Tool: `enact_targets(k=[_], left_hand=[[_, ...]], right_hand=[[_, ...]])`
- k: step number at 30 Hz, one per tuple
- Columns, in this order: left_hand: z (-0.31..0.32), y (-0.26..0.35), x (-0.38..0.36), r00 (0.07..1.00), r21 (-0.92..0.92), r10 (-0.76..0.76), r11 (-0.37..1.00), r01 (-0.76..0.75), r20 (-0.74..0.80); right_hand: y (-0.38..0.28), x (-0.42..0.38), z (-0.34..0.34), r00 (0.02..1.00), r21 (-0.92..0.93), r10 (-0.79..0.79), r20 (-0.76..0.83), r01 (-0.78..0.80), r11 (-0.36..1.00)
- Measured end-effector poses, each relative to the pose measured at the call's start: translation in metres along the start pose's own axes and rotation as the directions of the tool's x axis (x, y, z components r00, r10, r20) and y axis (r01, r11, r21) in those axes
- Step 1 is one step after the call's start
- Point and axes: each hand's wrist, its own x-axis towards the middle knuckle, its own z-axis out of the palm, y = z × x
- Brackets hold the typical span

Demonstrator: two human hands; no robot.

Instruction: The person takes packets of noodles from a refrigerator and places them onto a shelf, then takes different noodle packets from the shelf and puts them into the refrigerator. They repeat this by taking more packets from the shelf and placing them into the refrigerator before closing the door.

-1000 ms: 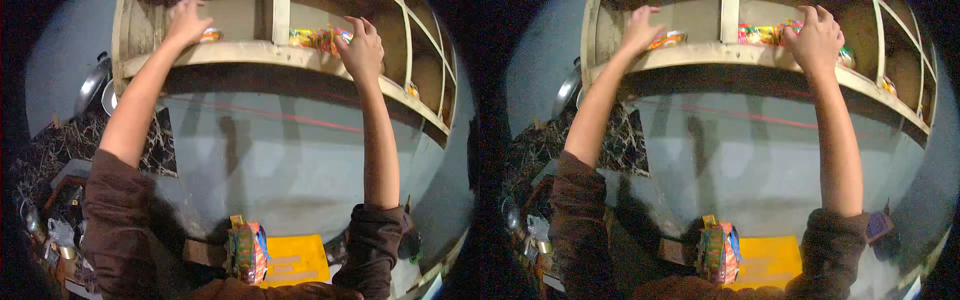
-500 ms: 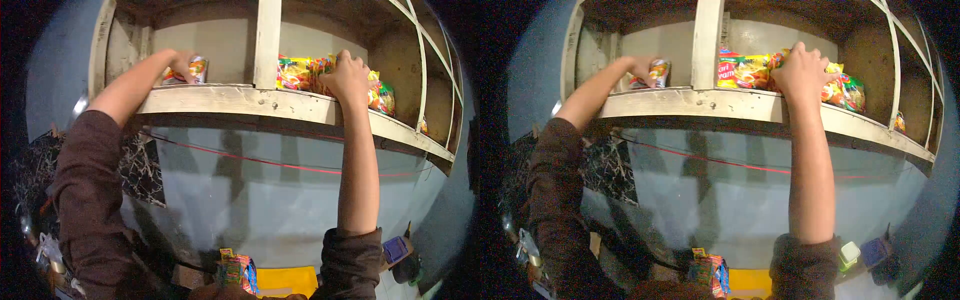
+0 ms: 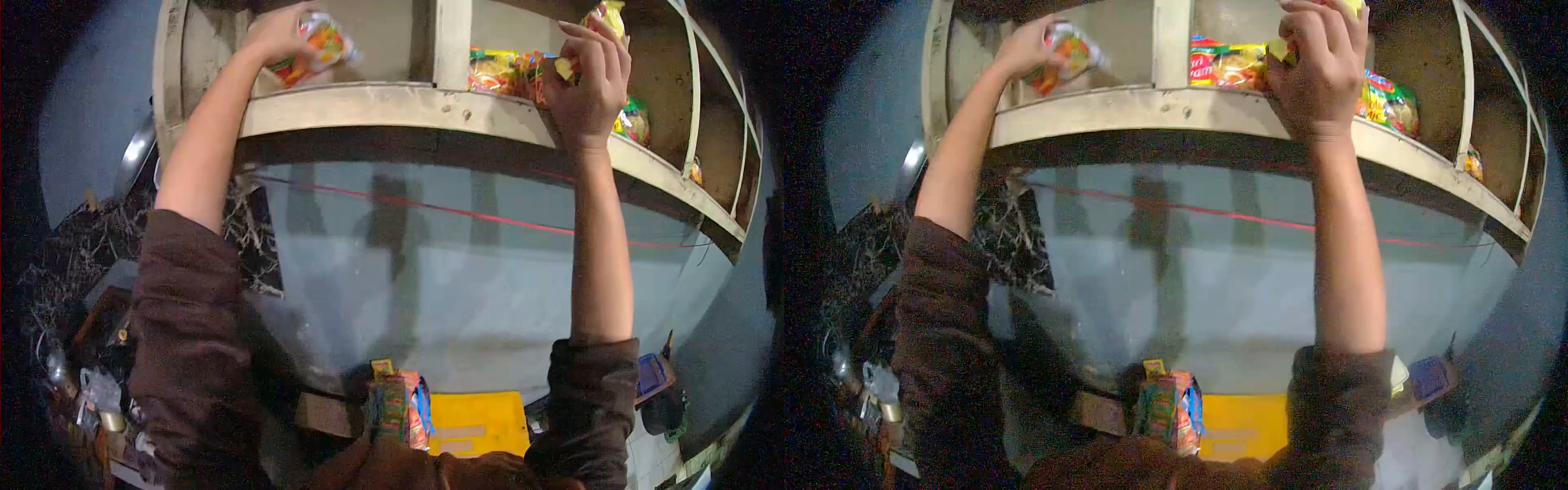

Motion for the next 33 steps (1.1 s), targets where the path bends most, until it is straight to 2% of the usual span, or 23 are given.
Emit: enact_targets(k=[2, 3, 4, 5, 7, 8, 9, 10, 12, 13, 16, 17, 18, 19, 20, 22, 23, 25, 27, 29, 30, 32, 33], left_hand=[[-0.024, 0.011, -0.011, 0.969, -0.131, -0.229, 0.968, 0.216, -0.097], [-0.066, 0.073, -0.059, 0.916, -0.288, -0.337, 0.919, 0.269, -0.217], [-0.060, 0.064, -0.073, 0.870, -0.294, -0.177, 0.955, 0.039, -0.460], [-0.053, 0.054, -0.086, 0.738, -0.232, -0.017, 0.954, -0.191, -0.675], [-0.055, 0.076, -0.135, 0.731, -0.431, -0.114, 0.863, -0.262, -0.672], [-0.034, 0.064, -0.159, 0.663, -0.420, -0.054, 0.811, -0.408, -0.747], [-0.026, 0.087, -0.194, 0.651, -0.422, -0.069, 0.811, -0.404, -0.756], [-0.012, 0.112, -0.227, 0.726, -0.716, -0.288, 0.584, -0.384, -0.624], [0.005, 0.142, -0.295, 0.759, -0.641, -0.306, 0.744, -0.186, -0.575], [0.015, 0.149, -0.324, 0.807, -0.596, -0.233, 0.783, -0.176, -0.543], [0.038, 0.176, -0.402, 0.820, -0.842, -0.540, 0.519, 0.148, -0.189], [0.035, 0.182, -0.421, 0.817, -0.905, -0.570, 0.387, 0.177, -0.085], [0.027, 0.191, -0.442, 0.746, -0.963, -0.634, 0.003, 0.268, 0.206], [0.018, 0.199, -0.463, 0.644, -0.928, -0.671, -0.220, 0.301, 0.368], [0.009, 0.205, -0.485, 0.534, -0.854, -0.667, -0.430, 0.293, 0.520], [-0.013, 0.213, -0.532, 0.506, -0.771, -0.594, -0.569, 0.285, 0.625], [-0.027, 0.219, -0.546, 0.481, -0.808, -0.656, -0.531, 0.254, 0.582], [-0.055, 0.228, -0.566, 0.554, -0.773, -0.547, -0.351, 0.529, 0.628], [-0.073, 0.229, -0.576, 0.591, -0.757, -0.478, -0.343, 0.556, 0.650], [-0.091, 0.231, -0.589, 0.575, -0.754, -0.490, -0.461, 0.467, 0.655], [-0.100, 0.233, -0.594, 0.481, -0.734, -0.555, -0.527, 0.427, 0.679], [-0.126, 0.239, -0.603, 0.270, -0.657, -0.600, -0.656, 0.372, 0.753], [-0.127, 0.236, -0.632, 0.315, -0.666, -0.588, -0.676, 0.314, 0.745]], right_hand=[[-0.013, -0.003, -0.016, 0.995, 0.000, -0.094, 0.032, 0.094, 0.996], [-0.025, -0.005, -0.026, 0.977, -0.007, -0.203, 0.060, 0.204, 0.979], [-0.042, -0.006, -0.037, 0.976, 0.054, -0.218, 0.020, 0.216, 0.975], [-0.057, -0.006, -0.051, 0.966, 0.074, -0.258, 0.011, 0.257, 0.964], [-0.090, -0.015, -0.075, 0.956, 0.202, -0.291, -0.028, 0.291, 0.935], [-0.111, -0.022, -0.093, 0.970, 0.323, -0.235, 0.059, 0.205, 0.924], [-0.129, -0.037, -0.108, 0.971, 0.400, -0.217, 0.099, 0.161, 0.902], [-0.146, -0.051, -0.123, 0.970, 0.472, -0.199, 0.140, 0.111, 0.874], [-0.175, -0.085, -0.144, 0.974, 0.546, -0.180, 0.138, 0.077, 0.834], [-0.187, -0.097, -0.153, 0.977, 0.576, -0.160, 0.138, 0.052, 0.816], [-0.213, -0.115, -0.182, 0.978, 0.645, -0.048, 0.204, -0.097, 0.758], [-0.219, -0.118, -0.190, 0.980, 0.670, -0.063, 0.191, -0.083, 0.738], [-0.226, -0.121, -0.199, 0.972, 0.705, 0.045, 0.230, -0.199, 0.681], [-0.236, -0.124, -0.209, 0.948, 0.738, 0.150, 0.280, -0.313, 0.597], [-0.246, -0.127, -0.219, 0.953, 0.777, 0.145, 0.265, -0.300, 0.554], [-0.266, -0.133, -0.238, 0.756, 0.724, 0.310, 0.577, -0.649, 0.235], [-0.277, -0.137, -0.244, 0.780, 0.769, 0.290, 0.554, -0.614, 0.181], [-0.301, -0.148, -0.254, 0.468, 0.572, 0.354, 0.809, -0.764, -0.297], [-0.336, -0.176, -0.255, 0.439, 0.579, 0.386, 0.811, -0.698, -0.422], [-0.377, -0.166, -0.265, 0.234, 0.488, 0.428, 0.873, -0.427, -0.761], [-0.393, -0.156, -0.269, 0.228, 0.461, 0.401, 0.887, -0.391, -0.796], [-0.416, -0.132, -0.283, -0.048, 0.137, 0.171, 0.984, -0.406, -0.903], [-0.428, -0.116, -0.288, -0.050, 0.102, 0.132, 0.990, -0.391, -0.915]])
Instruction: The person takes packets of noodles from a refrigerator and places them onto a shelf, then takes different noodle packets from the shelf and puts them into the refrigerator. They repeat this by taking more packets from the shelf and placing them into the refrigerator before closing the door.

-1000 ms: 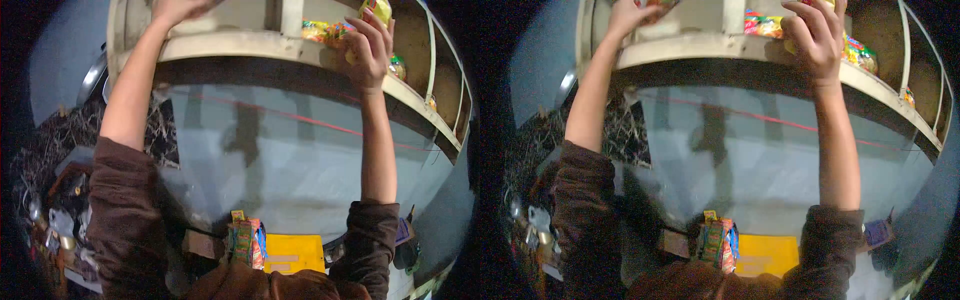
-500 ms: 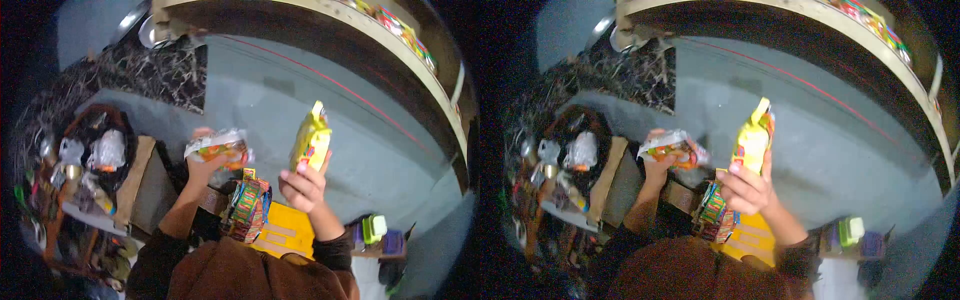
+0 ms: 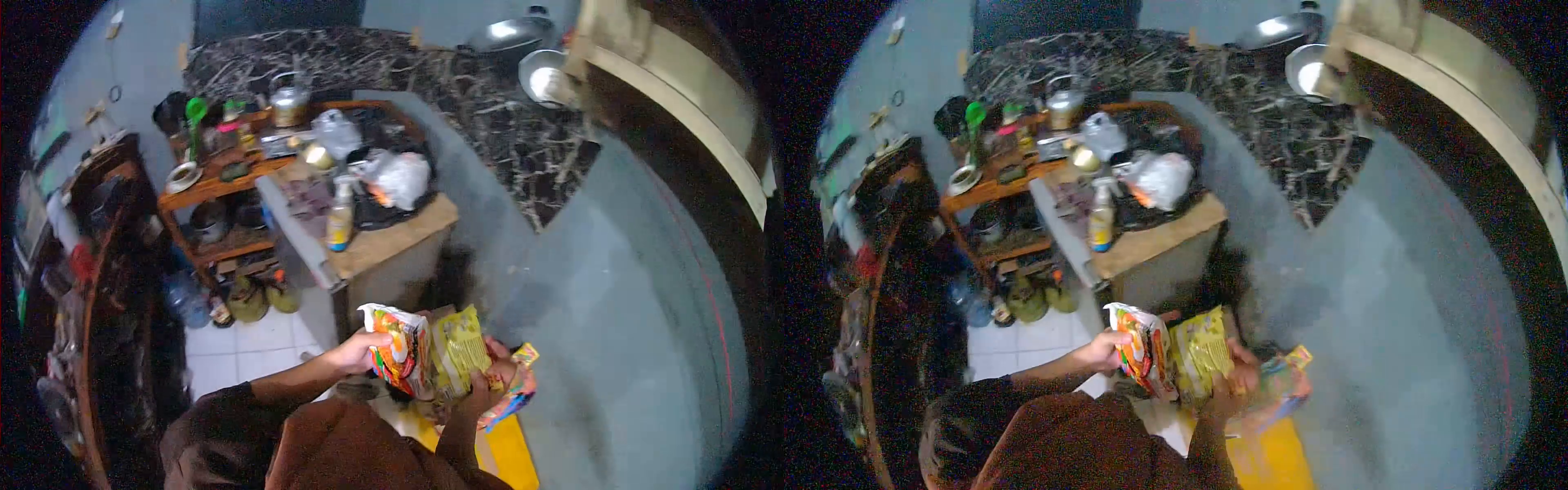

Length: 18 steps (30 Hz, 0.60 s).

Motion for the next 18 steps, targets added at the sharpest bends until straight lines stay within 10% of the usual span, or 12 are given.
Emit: enact_targets(k=[3, 8, 12, 18], left_hand=[[0.003, 0.033, -0.048, 0.998, 0.045, 0.061, 0.997, -0.061, 0.009], [-0.053, 0.072, -0.105, 0.972, 0.143, 0.229, 0.965, -0.220, -0.046], [-0.100, 0.108, -0.157, 0.949, 0.086, 0.286, 0.957, -0.276, -0.136], [-0.179, 0.176, -0.270, 0.904, 0.011, 0.269, 0.960, -0.281, -0.332]], right_hand=[[0.009, -0.019, 0.037, 0.989, -0.076, 0.016, 0.149, -0.004, 0.997], [0.024, -0.044, 0.097, 0.715, -0.383, 0.569, 0.407, -0.432, 0.817], [0.082, -0.069, 0.135, 0.624, -0.640, 0.583, 0.520, -0.167, 0.750], [0.135, -0.123, 0.283, 0.566, -0.371, 0.557, 0.608, -0.418, 0.829]])
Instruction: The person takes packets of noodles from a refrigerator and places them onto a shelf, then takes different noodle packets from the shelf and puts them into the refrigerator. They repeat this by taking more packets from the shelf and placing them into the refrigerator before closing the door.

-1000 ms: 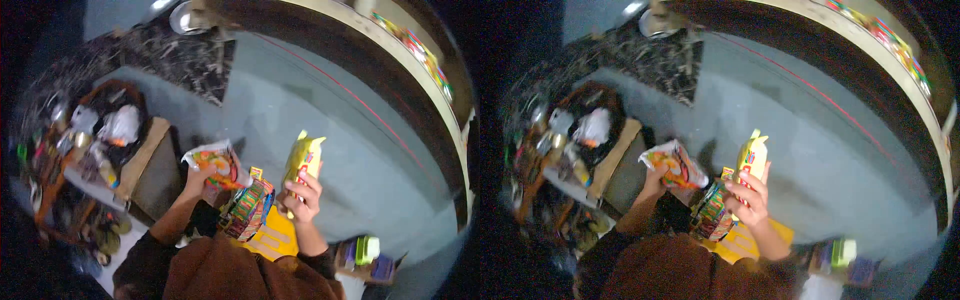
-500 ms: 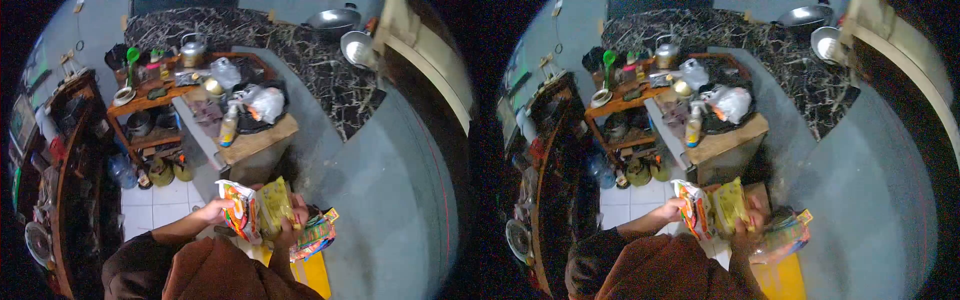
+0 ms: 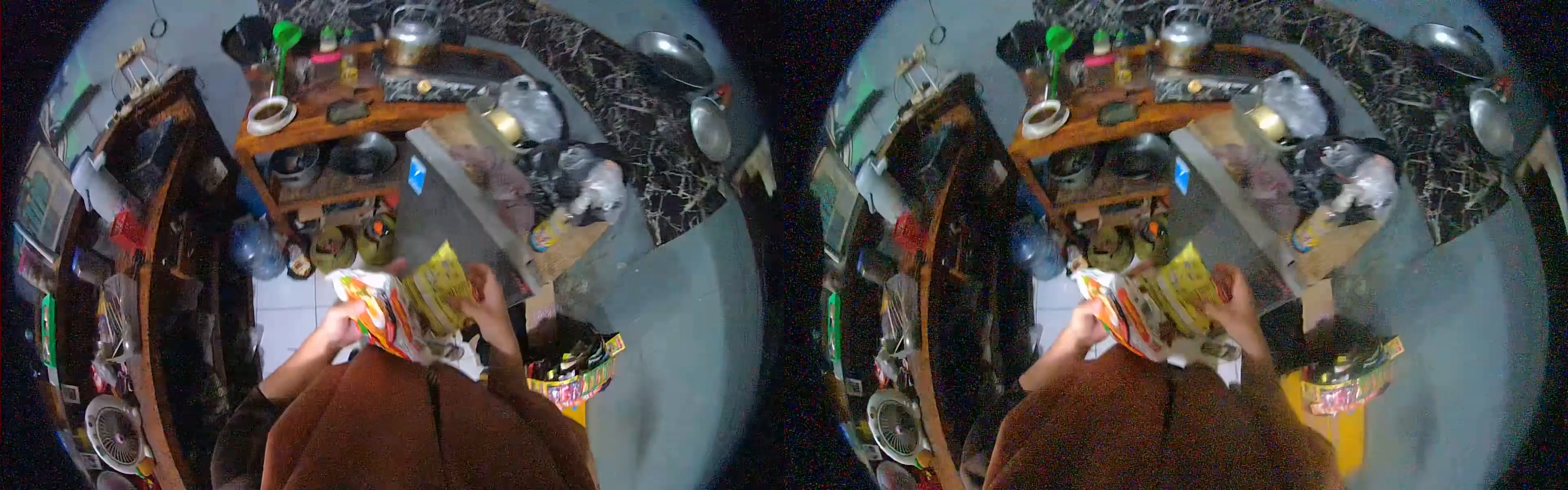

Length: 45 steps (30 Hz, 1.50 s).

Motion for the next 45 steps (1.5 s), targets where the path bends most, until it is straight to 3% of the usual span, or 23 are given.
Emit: enact_targets(k=[1, 2, 4, 6, 9, 13, 14, 16, 17, 18, 20, 22, 24, 26, 28, 30, 32, 34, 36, 38, 42, 44, 45], left_hand=[[-0.009, 0.017, -0.007, 0.998, 0.019, 0.024, 1.000, -0.023, -0.057], [-0.014, 0.033, -0.012, 0.993, 0.041, 0.069, 0.997, -0.065, -0.097], [-0.018, 0.064, -0.012, 0.977, 0.086, 0.178, 0.982, -0.168, -0.121], [-0.045, 0.079, -0.012, 0.958, 0.085, 0.208, 0.977, -0.195, -0.199], [-0.086, 0.096, -0.002, 0.950, -0.003, 0.210, 0.976, -0.216, -0.232], [-0.128, 0.113, 0.029, 0.921, -0.004, 0.213, 0.974, -0.227, -0.327], [-0.139, 0.115, 0.032, 0.904, -0.005, 0.177, 0.981, -0.194, -0.388], [-0.136, 0.133, 0.057, 0.926, -0.020, 0.220, 0.971, -0.238, -0.308], [-0.139, 0.141, 0.065, 0.898, -0.009, 0.198, 0.976, -0.219, -0.392], [-0.142, 0.149, 0.071, 0.863, 0.003, 0.171, 0.981, -0.193, -0.475], [-0.143, 0.168, 0.081, 0.865, 0.045, 0.182, 0.982, -0.182, -0.468], [-0.156, 0.184, 0.102, 0.887, 0.086, 0.229, 0.973, -0.213, -0.401], [-0.170, 0.195, 0.123, 0.883, 0.104, 0.233, 0.972, -0.209, -0.408], [-0.169, 0.202, 0.142, 0.837, 0.052, 0.150, 0.988, -0.145, -0.525], [-0.160, 0.211, 0.156, 0.848, 0.000, 0.099, 0.993, -0.116, -0.520], [-0.178, 0.217, 0.166, 0.909, -0.013, 0.086, 0.995, -0.101, -0.408], [-0.192, 0.227, 0.169, 0.951, -0.016, -0.022, 1.000, 0.018, -0.309], [-0.220, 0.235, 0.176, 0.948, -0.034, -0.100, 0.995, 0.095, -0.301], [-0.233, 0.245, 0.187, 0.928, -0.113, -0.168, 0.984, 0.138, -0.333], [-0.237, 0.264, 0.190, 0.933, -0.118, -0.272, 0.961, 0.250, -0.237], [-0.258, 0.291, 0.190, 0.932, 0.054, -0.346, 0.934, 0.353, -0.104], [-0.283, 0.296, 0.190, 0.930, -0.042, -0.357, 0.931, 0.361, 0.086], [-0.290, 0.296, 0.188, 0.940, -0.086, -0.339, 0.936, 0.342, 0.050]], right_hand=[[0.000, 0.013, 0.019, 0.993, 0.089, 0.015, 0.114, -0.025, 0.996], [0.002, 0.024, 0.033, 0.993, 0.100, 0.032, 0.113, -0.043, 0.994], [0.008, 0.048, 0.055, 0.936, 0.152, 0.255, 0.243, -0.297, 0.943], [0.007, 0.069, 0.077, 0.943, 0.115, 0.291, 0.160, -0.311, 0.944], [0.017, 0.107, 0.087, 0.985, -0.230, 0.158, 0.063, -0.140, 0.963], [0.028, 0.166, 0.082, 0.994, -0.277, -0.040, 0.106, 0.068, 0.959], [0.030, 0.179, 0.081, 0.992, -0.281, -0.031, 0.120, 0.064, 0.958], [0.029, 0.210, 0.082, 0.994, -0.315, -0.058, 0.088, 0.083, 0.945], [0.028, 0.226, 0.079, 0.991, -0.373, 0.093, 0.097, -0.050, 0.927], [0.033, 0.243, 0.078, 0.991, -0.355, 0.086, 0.101, -0.045, 0.934], [0.050, 0.271, 0.080, 0.995, -0.416, -0.066, 0.073, 0.091, 0.905], [0.055, 0.295, 0.078, 0.996, -0.419, -0.039, 0.074, 0.067, 0.906], [0.071, 0.313, 0.077, 0.977, -0.584, -0.210, 0.042, 0.195, 0.788], [0.080, 0.324, 0.080, 0.957, -0.655, -0.288, 0.016, 0.228, 0.721], [0.086, 0.325, 0.085, 0.974, -0.757, -0.224, -0.023, 0.130, 0.641], [0.092, 0.327, 0.085, 0.965, -0.849, -0.258, -0.036, 0.107, 0.518], [0.095, 0.326, 0.086, 0.967, -0.839, -0.251, -0.050, 0.096, 0.535], [0.088, 0.326, 0.096, 0.963, -0.816, -0.205, -0.172, -0.023, 0.578], [0.087, 0.324, 0.097, 0.954, -0.815, -0.239, -0.181, -0.009, 0.579], [0.087, 0.327, 0.099, 0.938, -0.821, -0.228, -0.260, -0.091, 0.564], [0.087, 0.325, 0.108, 0.943, -0.764, -0.107, -0.314, -0.185, 0.619], [0.081, 0.318, 0.120, 0.945, -0.707, -0.072, -0.319, -0.187, 0.682], [0.072, 0.309, 0.136, 0.932, -0.701, -0.068, -0.357, -0.219, 0.679]])
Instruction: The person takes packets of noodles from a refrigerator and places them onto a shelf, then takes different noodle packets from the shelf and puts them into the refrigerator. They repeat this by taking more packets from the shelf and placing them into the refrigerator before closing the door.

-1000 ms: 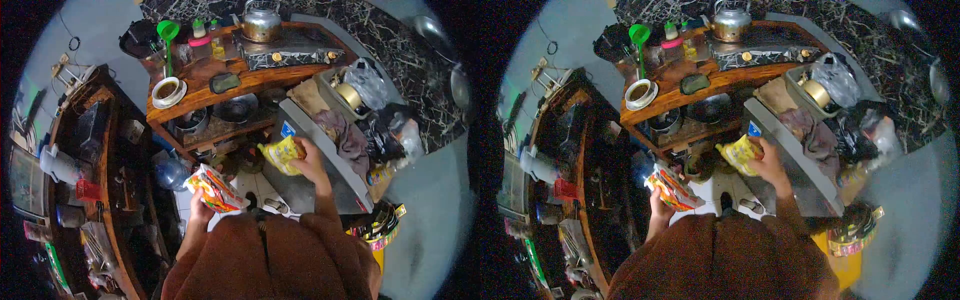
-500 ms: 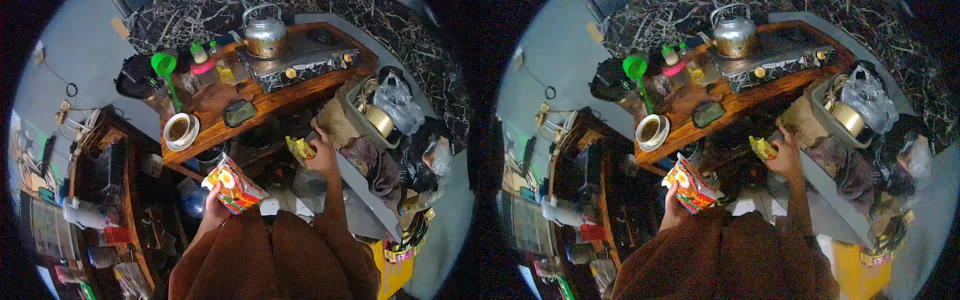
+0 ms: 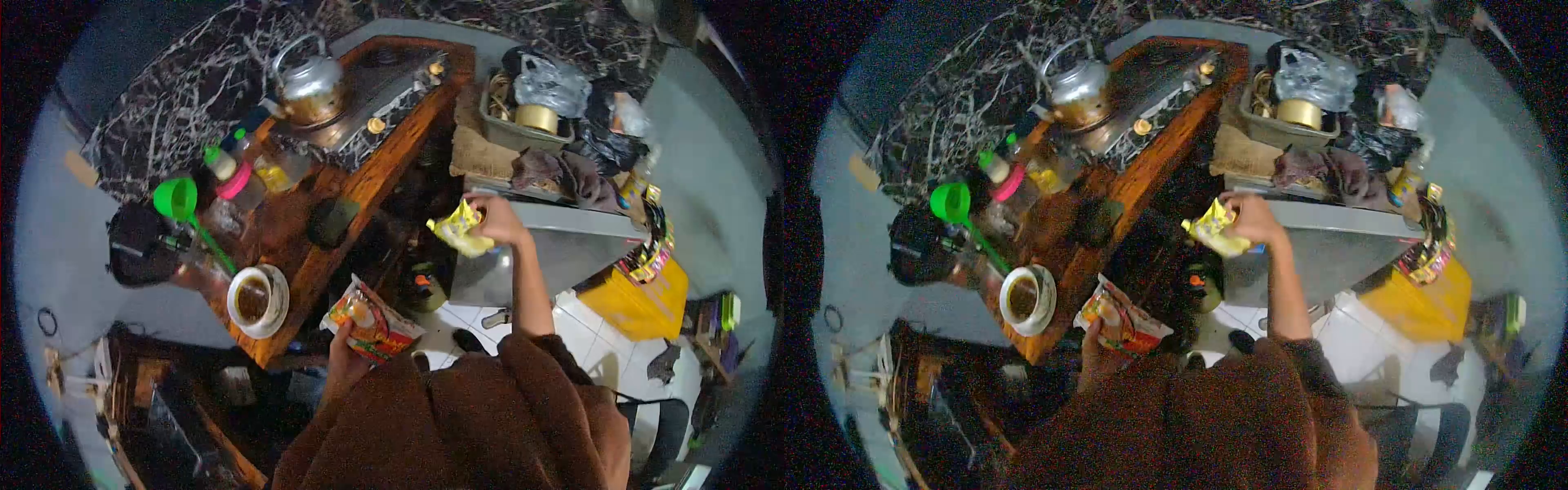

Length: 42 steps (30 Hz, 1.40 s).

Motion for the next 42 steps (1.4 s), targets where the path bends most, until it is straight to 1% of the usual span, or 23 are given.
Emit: enact_targets(k=[1, 3, 4, 5, 6, 7, 8, 9, 11, 12, 13, 15, 16, 21, 25, 31, 33, 35, 36, 37, 39, 41, 42], left_hand=[[-0.010, 0.003, -0.002, 0.999, -0.004, -0.021, 1.000, 0.021, 0.026], [-0.028, 0.009, 0.000, 0.992, 0.053, -0.115, 0.992, 0.118, -0.058], [-0.025, 0.010, 0.001, 0.972, 0.097, -0.145, 0.981, 0.165, -0.183], [-0.030, 0.006, 0.007, 0.968, 0.092, -0.180, 0.976, 0.197, -0.173], [-0.039, 0.001, 0.013, 0.955, 0.011, -0.271, 0.962, 0.274, -0.124], [-0.043, -0.004, 0.017, 0.932, -0.068, -0.354, 0.934, 0.350, -0.073], [-0.022, 0.002, 0.016, 0.897, 0.007, -0.441, 0.897, 0.442, -0.039], [-0.015, -0.003, 0.022, 0.886, 0.008, -0.462, 0.886, 0.463, -0.033], [-0.003, -0.020, 0.032, 0.870, -0.025, -0.492, 0.870, 0.493, 0.018], [-0.002, -0.025, 0.035, 0.821, -0.064, -0.546, 0.825, 0.561, 0.167], [0.005, -0.034, 0.036, 0.813, -0.056, -0.555, 0.819, 0.571, 0.174], [0.023, -0.053, 0.040, 0.815, 0.084, -0.578, 0.814, 0.574, 0.042], [0.020, -0.064, 0.045, 0.800, 0.110, -0.599, 0.799, 0.592, 0.044], [0.052, -0.111, 0.045, 0.714, 0.119, -0.700, 0.711, 0.693, 0.017], [0.062, -0.141, 0.045, 0.626, 0.220, -0.780, 0.610, 0.762, -0.006], [0.078, -0.174, 0.045, 0.657, 0.325, -0.745, 0.654, 0.683, 0.116], [0.083, -0.181, 0.048, 0.606, 0.242, -0.788, 0.612, 0.753, 0.108], [0.099, -0.188, 0.049, 0.642, 0.301, -0.760, 0.638, 0.709, 0.100], [0.109, -0.189, 0.049, 0.637, 0.344, -0.759, 0.639, 0.689, 0.134], [0.127, -0.187, 0.043, 0.694, 0.480, -0.700, 0.674, 0.562, 0.170], [0.135, -0.196, 0.045, 0.714, 0.665, -0.680, 0.613, 0.427, 0.168], [0.134, -0.211, 0.054, 0.678, 0.701, -0.719, 0.563, 0.438, 0.154], [0.135, -0.217, 0.056, 0.577, 0.766, -0.788, 0.503, 0.400, 0.215]], right_hand=[[-0.014, -0.018, 0.001, 0.999, -0.005, 0.033, -0.021, -0.034, 0.999], [-0.016, -0.051, 0.010, 0.998, 0.112, -0.045, 0.041, 0.040, 0.993], [-0.026, -0.073, 0.008, 0.999, 0.163, -0.006, 0.053, -0.003, 0.987], [-0.032, -0.095, 0.006, 0.999, 0.236, -0.040, 0.025, 0.033, 0.971], [-0.042, -0.119, 0.002, 0.998, 0.487, 0.059, 0.010, -0.056, 0.871], [-0.052, -0.143, -0.002, 0.987, 0.705, 0.157, 0.013, -0.121, 0.699], [-0.054, -0.165, -0.009, 0.967, 0.810, 0.249, 0.059, -0.192, 0.555], [-0.025, -0.199, -0.003, 0.951, 0.860, 0.310, 0.021, -0.175, 0.480], [-0.029, -0.245, -0.009, 0.849, 0.929, 0.512, -0.132, -0.075, 0.362], [-0.033, -0.265, -0.017, 0.804, 0.944, 0.576, -0.144, -0.064, 0.325], [-0.037, -0.284, -0.025, 0.755, 0.957, 0.638, -0.150, -0.050, 0.285], [-0.046, -0.317, -0.036, 0.630, 0.939, 0.725, -0.279, 0.019, 0.344], [-0.047, -0.331, -0.042, 0.587, 0.933, 0.748, -0.308, 0.034, 0.358], [-0.038, -0.392, -0.093, 0.587, 0.903, 0.740, -0.328, -0.036, 0.429], [-0.021, -0.424, -0.128, 0.603, 0.867, 0.737, -0.305, -0.144, 0.477], [0.005, -0.461, -0.160, 0.624, 0.859, 0.708, -0.332, -0.109, 0.500], [0.013, -0.458, -0.153, 0.711, 0.614, 0.471, -0.522, -0.070, 0.786], [-0.025, -0.432, -0.155, 0.769, 0.264, 0.280, -0.575, -0.150, 0.953], [-0.038, -0.419, -0.152, 0.753, 0.329, 0.291, -0.590, -0.104, 0.938], [-0.045, -0.408, -0.152, 0.798, 0.388, 0.255, -0.546, -0.029, 0.921], [-0.054, -0.386, -0.155, 0.924, 0.519, 0.104, -0.369, 0.112, 0.847], [-0.048, -0.361, -0.153, 0.987, 0.640, -0.103, -0.120, 0.156, 0.753], [-0.048, -0.350, -0.152, 0.988, 0.702, -0.154, 0.013, 0.100, 0.705]])
